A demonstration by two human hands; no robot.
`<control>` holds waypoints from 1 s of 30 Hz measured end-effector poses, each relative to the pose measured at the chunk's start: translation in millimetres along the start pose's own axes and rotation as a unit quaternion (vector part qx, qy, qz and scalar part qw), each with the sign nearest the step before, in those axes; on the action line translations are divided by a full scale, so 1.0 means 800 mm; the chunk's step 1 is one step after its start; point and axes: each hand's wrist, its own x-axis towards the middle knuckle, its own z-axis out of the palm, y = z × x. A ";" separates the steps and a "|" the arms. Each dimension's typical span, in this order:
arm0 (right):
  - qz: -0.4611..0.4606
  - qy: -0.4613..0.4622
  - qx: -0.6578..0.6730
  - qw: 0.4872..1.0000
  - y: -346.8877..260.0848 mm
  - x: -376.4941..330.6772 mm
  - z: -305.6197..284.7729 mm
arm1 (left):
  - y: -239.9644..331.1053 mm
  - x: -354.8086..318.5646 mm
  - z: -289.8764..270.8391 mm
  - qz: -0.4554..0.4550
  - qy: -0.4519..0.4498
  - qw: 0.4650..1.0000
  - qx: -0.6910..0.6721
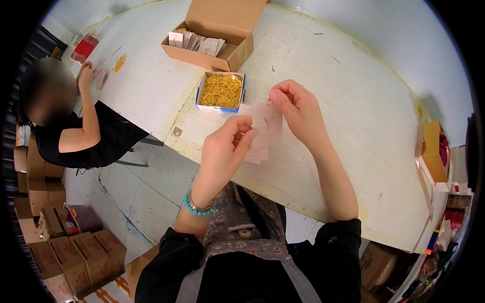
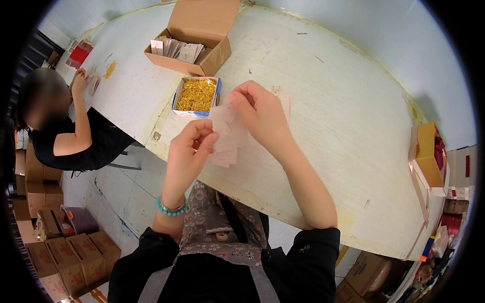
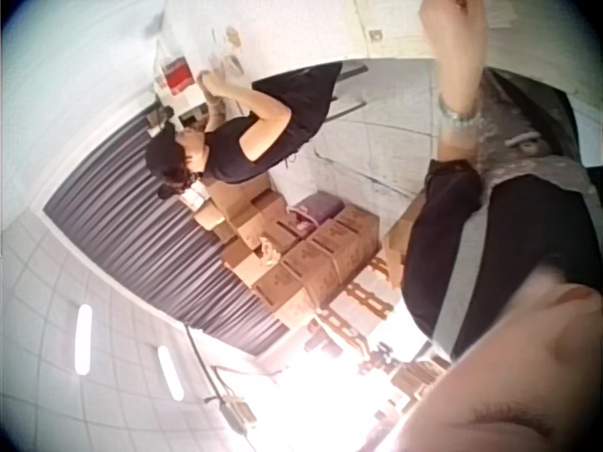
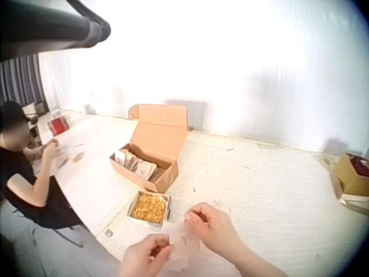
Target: The person picks small yellow pins from a container and places them onto pink paper cards. They fold the cards over the pins to secure them and stack the finished items.
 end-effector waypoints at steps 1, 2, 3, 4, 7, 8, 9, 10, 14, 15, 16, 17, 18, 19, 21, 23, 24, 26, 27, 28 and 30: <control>0.001 0.023 -0.037 0.999 0.007 0.006 -0.002 | -0.005 0.000 -0.001 0.011 0.002 1.000 0.020; 0.004 0.048 -0.076 0.996 0.021 0.013 -0.008 | -0.011 0.001 0.000 0.021 0.002 0.999 0.038; 0.006 0.072 -0.114 0.991 0.033 0.020 -0.015 | -0.015 0.002 -0.001 0.032 0.002 0.998 0.056; 0.023 0.081 -0.162 0.983 0.041 0.025 -0.023 | -0.018 0.001 -0.002 0.040 0.016 0.995 0.087; 0.015 0.099 -0.314 0.944 0.079 0.037 -0.047 | -0.027 -0.004 -0.009 0.052 0.050 0.986 0.152; -0.028 0.099 -0.370 0.923 0.103 0.040 -0.049 | -0.029 -0.007 -0.012 0.050 0.057 0.985 0.155; -0.070 0.098 -0.423 0.898 0.107 0.042 -0.046 | -0.031 -0.009 -0.016 0.047 0.064 0.984 0.160; -0.146 0.156 -0.474 0.854 0.110 0.045 -0.042 | -0.030 -0.011 -0.018 0.052 0.070 0.983 0.164; -0.289 0.167 -0.466 0.819 0.079 0.063 0.011 | -0.033 -0.014 -0.026 0.066 0.096 0.979 0.167; -0.281 0.118 -0.419 0.855 0.070 0.067 0.029 | -0.034 -0.014 -0.027 0.068 0.096 0.979 0.164; -0.258 0.027 -0.412 0.874 0.058 0.071 0.048 | -0.033 -0.015 -0.028 0.061 0.095 0.979 0.168; -0.235 -0.064 -0.399 0.884 0.046 0.076 0.067 | -0.032 -0.016 -0.029 0.055 0.096 0.979 0.172; -0.215 -0.108 -0.435 0.868 0.042 0.082 0.084 | -0.030 -0.016 -0.031 0.049 0.098 0.978 0.177; -0.194 -0.152 -0.470 0.848 0.041 0.089 0.100 | -0.030 -0.017 -0.033 0.049 0.098 0.978 0.177; -0.158 -0.185 -0.515 0.822 0.047 0.099 0.113 | -0.031 -0.019 -0.036 0.051 0.102 0.978 0.174; -0.123 -0.164 -0.536 0.819 0.055 0.104 0.121 | -0.032 -0.020 -0.039 0.051 0.107 0.977 0.175; -0.132 -0.150 -0.511 0.836 0.058 0.103 0.120 | -0.033 -0.021 -0.040 0.050 0.109 0.977 0.175; -0.146 -0.119 -0.458 0.869 0.063 0.101 0.111 | -0.033 -0.018 -0.040 0.042 0.106 0.978 0.172; -0.160 -0.133 -0.446 0.871 0.064 0.098 0.110 | -0.033 -0.017 -0.040 0.039 0.103 0.979 0.170; -0.174 -0.146 -0.433 0.873 0.064 0.093 0.109 | -0.034 -0.018 -0.037 0.038 0.099 0.982 0.157; -0.168 -0.162 -0.423 0.876 0.061 0.093 0.109 | -0.035 -0.019 -0.032 0.041 0.091 0.986 0.136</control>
